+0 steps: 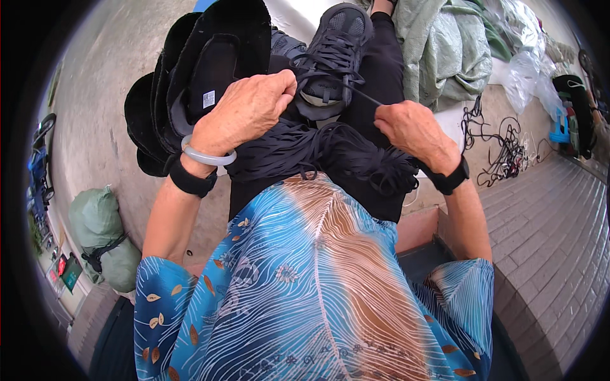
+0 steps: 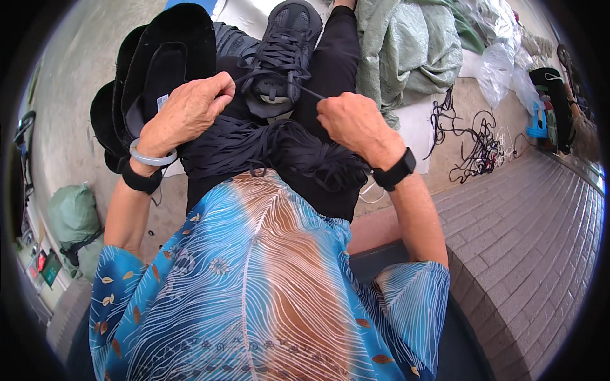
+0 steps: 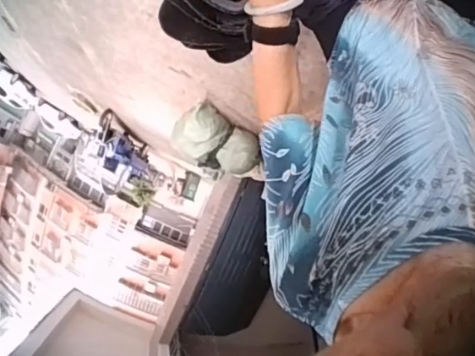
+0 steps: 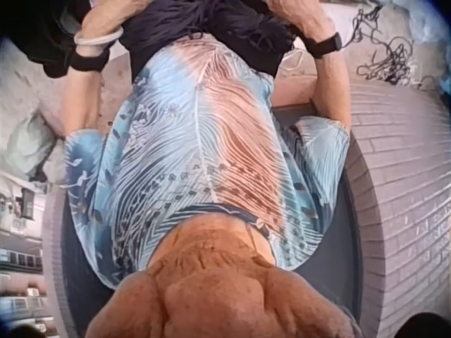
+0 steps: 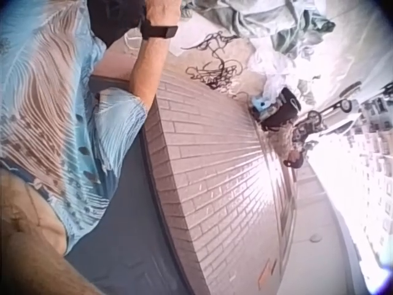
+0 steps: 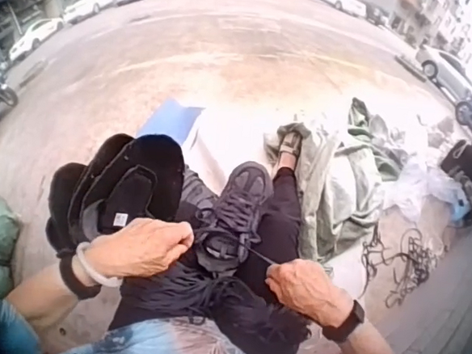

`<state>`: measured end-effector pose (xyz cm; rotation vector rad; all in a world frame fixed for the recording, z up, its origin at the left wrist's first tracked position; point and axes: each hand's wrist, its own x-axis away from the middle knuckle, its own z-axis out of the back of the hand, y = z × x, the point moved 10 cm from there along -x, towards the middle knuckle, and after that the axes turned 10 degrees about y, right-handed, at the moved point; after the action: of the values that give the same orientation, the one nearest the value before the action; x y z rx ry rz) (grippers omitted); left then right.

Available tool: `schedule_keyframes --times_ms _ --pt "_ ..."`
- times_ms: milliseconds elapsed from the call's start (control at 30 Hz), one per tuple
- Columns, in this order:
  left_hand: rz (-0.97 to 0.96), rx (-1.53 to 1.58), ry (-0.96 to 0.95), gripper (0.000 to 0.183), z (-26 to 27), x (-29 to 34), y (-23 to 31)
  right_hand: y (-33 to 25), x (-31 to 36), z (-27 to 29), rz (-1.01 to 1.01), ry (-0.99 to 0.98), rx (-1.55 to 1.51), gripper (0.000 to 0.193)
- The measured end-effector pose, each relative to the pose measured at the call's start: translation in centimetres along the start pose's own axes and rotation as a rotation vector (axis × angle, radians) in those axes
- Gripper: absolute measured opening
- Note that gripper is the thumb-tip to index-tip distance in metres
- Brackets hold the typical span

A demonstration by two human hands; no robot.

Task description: The recorder is sitting on the floor outdoors and lacing a black shoe.

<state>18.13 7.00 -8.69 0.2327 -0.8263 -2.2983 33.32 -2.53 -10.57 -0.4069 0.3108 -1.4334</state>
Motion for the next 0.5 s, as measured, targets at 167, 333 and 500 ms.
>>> schedule_keyframes --times_ms 167,333,500 --pt "-0.093 -0.147 -0.03 0.01 -0.5 0.7 -1.1 4.2 2.9 1.4 -0.218 -0.087 -0.087 0.018" --pt "-0.15 -0.39 -0.002 0.009 -1.9 -0.1 -1.9 4.1 2.8 1.2 -0.251 -0.035 0.0 0.017" --pt "-0.022 -0.389 0.072 0.011 -2.4 -3.0 -3.2 0.5 -0.7 0.2 -0.01 0.126 -0.107 0.017"
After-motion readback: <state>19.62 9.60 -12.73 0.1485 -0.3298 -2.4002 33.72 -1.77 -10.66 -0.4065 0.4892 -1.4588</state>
